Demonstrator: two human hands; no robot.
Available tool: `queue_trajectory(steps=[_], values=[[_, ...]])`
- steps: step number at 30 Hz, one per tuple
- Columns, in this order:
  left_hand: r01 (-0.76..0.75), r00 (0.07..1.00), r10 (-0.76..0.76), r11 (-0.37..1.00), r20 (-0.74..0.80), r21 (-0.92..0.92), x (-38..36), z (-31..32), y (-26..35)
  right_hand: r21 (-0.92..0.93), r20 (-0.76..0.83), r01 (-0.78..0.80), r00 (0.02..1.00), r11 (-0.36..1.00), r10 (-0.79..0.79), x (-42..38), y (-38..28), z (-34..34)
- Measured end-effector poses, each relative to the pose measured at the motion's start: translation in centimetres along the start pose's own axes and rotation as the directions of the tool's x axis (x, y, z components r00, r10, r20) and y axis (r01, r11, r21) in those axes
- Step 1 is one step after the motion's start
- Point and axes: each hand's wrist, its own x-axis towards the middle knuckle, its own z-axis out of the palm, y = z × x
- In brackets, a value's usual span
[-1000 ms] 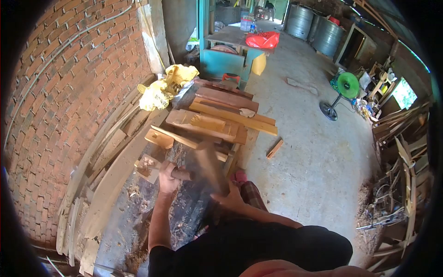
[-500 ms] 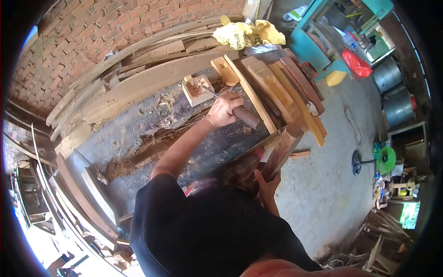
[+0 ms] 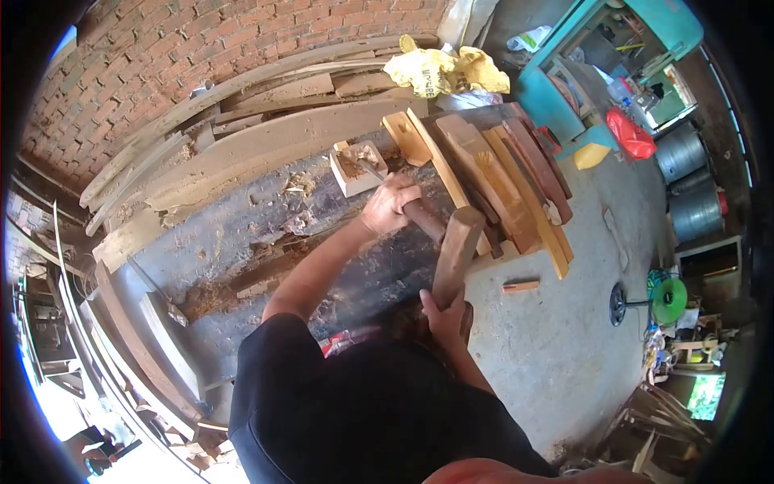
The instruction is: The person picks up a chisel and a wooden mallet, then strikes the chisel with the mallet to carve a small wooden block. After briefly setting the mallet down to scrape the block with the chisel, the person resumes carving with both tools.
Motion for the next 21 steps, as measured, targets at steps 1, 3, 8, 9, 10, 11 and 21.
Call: queue_trajectory(steps=[1,3,8,9,10,11,21], values=[[-0.073,0.997,0.073,0.997,0.012,0.007,-0.1,0.2,-0.1,0.178,0.085,-0.394,0.919,0.902,0.385,-0.1,-0.6,0.2],[-0.140,0.990,0.139,0.990,0.016,0.015,-0.4,0.5,-0.3,0.132,0.017,-0.328,0.944,0.935,0.329,-0.5,-0.4,-0.8],[-0.165,0.986,0.163,0.984,0.039,0.063,-0.4,0.8,-0.5,0.118,-0.130,0.107,0.987,0.987,-0.092,-0.9,3.4,-1.1],[-0.166,0.986,0.164,0.984,0.039,0.060,-0.2,0.8,-0.6,-0.283,-0.048,0.270,0.954,0.920,-0.295,-0.5,3.1,-0.8],[-0.138,0.984,0.132,0.989,0.116,0.048,0.0,0.8,-0.7,-0.243,0.041,0.095,0.995,0.965,-0.087,0.1,1.6,-0.7],[-0.110,0.976,0.100,0.993,0.194,0.041,0.0,0.7,-0.7,-0.242,0.040,0.093,0.995,0.966,-0.086,-0.4,1.9,-0.8],[-0.172,0.978,0.161,0.982,0.130,0.079,1.7,0.1,3.0,0.409,-0.054,-0.189,0.972,0.893,0.231,-2.7,2.1,-3.9]])
